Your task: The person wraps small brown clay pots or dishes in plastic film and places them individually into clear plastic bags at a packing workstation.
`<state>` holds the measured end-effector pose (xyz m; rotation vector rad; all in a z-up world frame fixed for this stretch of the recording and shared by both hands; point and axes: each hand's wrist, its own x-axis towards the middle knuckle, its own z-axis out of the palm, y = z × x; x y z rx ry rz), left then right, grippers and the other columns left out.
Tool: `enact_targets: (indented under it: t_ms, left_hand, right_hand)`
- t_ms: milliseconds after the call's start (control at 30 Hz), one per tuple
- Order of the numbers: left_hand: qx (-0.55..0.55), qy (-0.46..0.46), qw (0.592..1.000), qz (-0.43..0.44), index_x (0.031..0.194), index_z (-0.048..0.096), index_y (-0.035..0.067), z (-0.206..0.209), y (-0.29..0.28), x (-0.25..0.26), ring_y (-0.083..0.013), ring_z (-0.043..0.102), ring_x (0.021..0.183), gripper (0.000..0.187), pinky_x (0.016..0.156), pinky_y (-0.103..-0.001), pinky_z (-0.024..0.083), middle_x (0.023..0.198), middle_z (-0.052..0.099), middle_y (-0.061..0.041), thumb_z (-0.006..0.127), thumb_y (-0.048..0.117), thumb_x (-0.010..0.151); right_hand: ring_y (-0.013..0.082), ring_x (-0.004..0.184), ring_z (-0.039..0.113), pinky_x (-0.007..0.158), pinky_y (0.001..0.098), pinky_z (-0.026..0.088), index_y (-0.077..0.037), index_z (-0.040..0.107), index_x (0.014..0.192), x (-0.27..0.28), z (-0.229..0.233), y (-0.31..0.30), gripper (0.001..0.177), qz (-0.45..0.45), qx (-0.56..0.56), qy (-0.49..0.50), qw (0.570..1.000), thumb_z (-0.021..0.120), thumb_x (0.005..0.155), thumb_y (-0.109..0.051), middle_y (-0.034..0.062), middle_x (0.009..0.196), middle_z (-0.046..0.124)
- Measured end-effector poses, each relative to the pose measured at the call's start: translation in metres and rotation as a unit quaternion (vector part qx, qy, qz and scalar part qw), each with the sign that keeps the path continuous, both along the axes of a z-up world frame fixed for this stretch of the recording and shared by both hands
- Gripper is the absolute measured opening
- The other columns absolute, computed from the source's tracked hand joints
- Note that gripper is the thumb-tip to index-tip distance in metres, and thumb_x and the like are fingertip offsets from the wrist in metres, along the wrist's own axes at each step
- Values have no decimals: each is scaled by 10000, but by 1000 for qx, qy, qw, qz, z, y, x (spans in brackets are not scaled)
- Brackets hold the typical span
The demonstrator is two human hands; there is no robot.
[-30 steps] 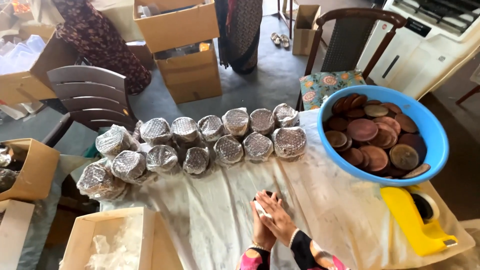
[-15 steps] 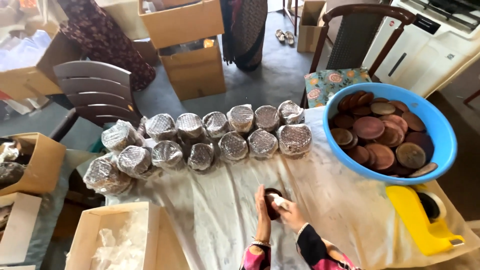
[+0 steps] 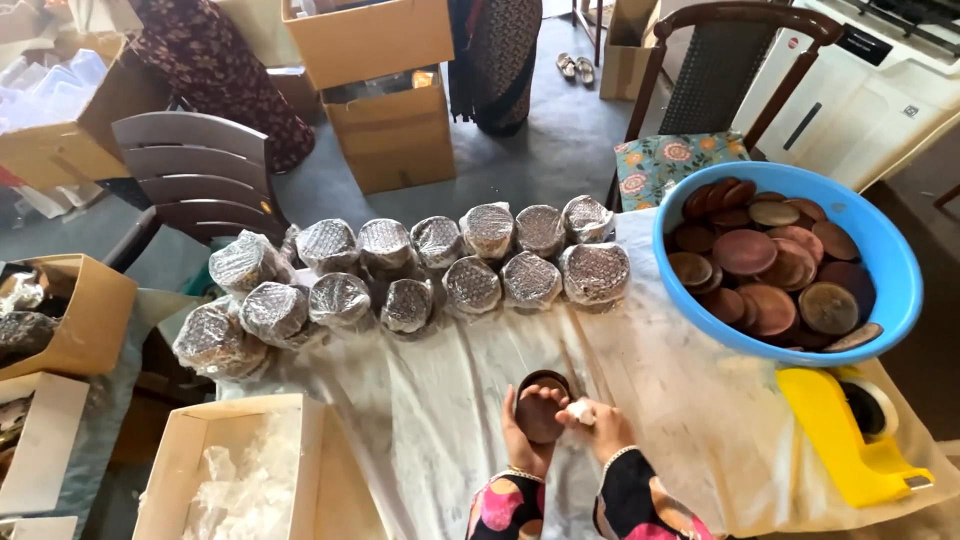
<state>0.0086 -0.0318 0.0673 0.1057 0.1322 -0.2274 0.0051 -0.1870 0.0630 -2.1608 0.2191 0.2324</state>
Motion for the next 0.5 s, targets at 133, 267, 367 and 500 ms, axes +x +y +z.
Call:
enact_targets:
  t_ms: [133, 267, 367, 500]
  left_hand:
    - [-52, -29, 998, 8, 1126, 633, 74, -16, 8, 3, -263, 660, 1072, 434, 1009, -441, 500, 1032, 703, -84, 517, 488, 1066]
    - [11, 35, 998, -46, 1417, 521, 84, 5, -6, -3, -248, 617, 1243, 652, 1095, -435, 461, 1376, 621, -83, 399, 575, 1006]
    - [0, -6, 998, -69, 1536, 411, 124, -5, -5, -2, -243, 552, 1311, 776, 1124, -444, 423, 1531, 502, -64, 350, 655, 973]
    - [18, -32, 999, -39, 1604, 325, 120, -9, 1, 0, -260, 451, 1385, 888, 1167, -423, 351, 1630, 393, -63, 303, 743, 973]
  right_hand:
    - [262, 856, 735, 735, 349, 555, -142, 792, 1026, -4, 40, -2, 378, -34, -110, -88, 989, 738, 850, -472, 114, 903, 782]
    - [287, 1129, 663, 970, 395, 491, -89, 682, 1224, -16, 60, 32, 404, 28, 32, -287, 957, 572, 1006, -410, 122, 1184, 708]
    - [311, 1407, 484, 1171, 436, 350, -103, 604, 1392, -34, 67, 49, 460, 162, -48, -363, 916, 534, 1046, -398, 139, 1468, 561]
    - [308, 1513, 368, 1230, 435, 271, -88, 465, 1536, -37, 65, 51, 580, 230, -68, -361, 901, 510, 1044, -392, 153, 1609, 441]
